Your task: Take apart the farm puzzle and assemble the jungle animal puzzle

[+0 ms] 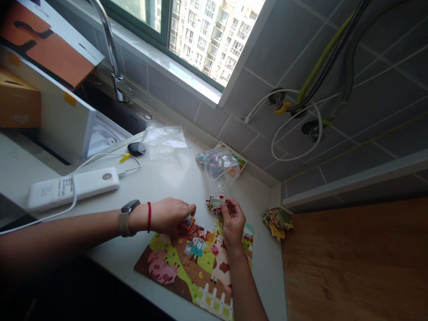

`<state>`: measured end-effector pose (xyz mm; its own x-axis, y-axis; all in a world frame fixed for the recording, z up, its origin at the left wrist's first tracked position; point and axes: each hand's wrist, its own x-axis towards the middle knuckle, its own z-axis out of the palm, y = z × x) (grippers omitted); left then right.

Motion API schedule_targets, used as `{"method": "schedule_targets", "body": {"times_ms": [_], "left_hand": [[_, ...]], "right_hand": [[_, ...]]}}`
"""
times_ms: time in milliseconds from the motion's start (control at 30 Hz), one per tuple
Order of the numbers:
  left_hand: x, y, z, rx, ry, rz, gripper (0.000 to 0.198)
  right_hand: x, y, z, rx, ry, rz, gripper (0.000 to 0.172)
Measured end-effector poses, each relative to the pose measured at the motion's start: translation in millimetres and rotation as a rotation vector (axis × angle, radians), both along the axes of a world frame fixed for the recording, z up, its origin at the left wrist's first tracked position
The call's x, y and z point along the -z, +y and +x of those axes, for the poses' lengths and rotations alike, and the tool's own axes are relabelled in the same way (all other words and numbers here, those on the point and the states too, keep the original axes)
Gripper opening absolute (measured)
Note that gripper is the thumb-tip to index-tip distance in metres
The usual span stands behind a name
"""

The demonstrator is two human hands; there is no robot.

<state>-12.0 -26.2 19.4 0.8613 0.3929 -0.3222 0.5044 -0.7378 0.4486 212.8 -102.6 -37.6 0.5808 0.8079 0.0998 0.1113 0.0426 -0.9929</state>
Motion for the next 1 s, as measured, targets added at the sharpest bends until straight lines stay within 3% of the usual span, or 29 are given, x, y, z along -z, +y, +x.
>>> {"method": "schedule_targets", "body": {"times_ms": [100, 200, 533, 800, 1000], "left_hand": [[-5.5, 0.2, 0.9, 0.028, 0.043, -0.005, 0.049], [-12.4, -0.2, 0.9, 0.050, 0.069, 0.003, 0.042], [-13.8, 0.1, -0.8, 0.057, 0.036, -0.013, 0.046], [-6.6, 13.9, 2.9, 0.014, 0.013, -0.227, 0.055], [-7.8, 21.2, 1.9, 0.000, -0.001, -0.373, 0.051]], "right_hand": [[-0.3, -1.3, -0.4, 0.005, -0.015, 0.003, 0.045], [1.1, -2.5, -0.6, -0.007, -0.023, 0.003, 0.044], [-1.0, -2.2, -1.8, 0.013, 0.025, 0.001, 0.043], [0.7, -2.6, -1.4, 0.009, 0.030, 0.006, 0.043], [-3.8, -4.7, 3.2, 0.015, 0.201, 0.020, 0.046]]}}
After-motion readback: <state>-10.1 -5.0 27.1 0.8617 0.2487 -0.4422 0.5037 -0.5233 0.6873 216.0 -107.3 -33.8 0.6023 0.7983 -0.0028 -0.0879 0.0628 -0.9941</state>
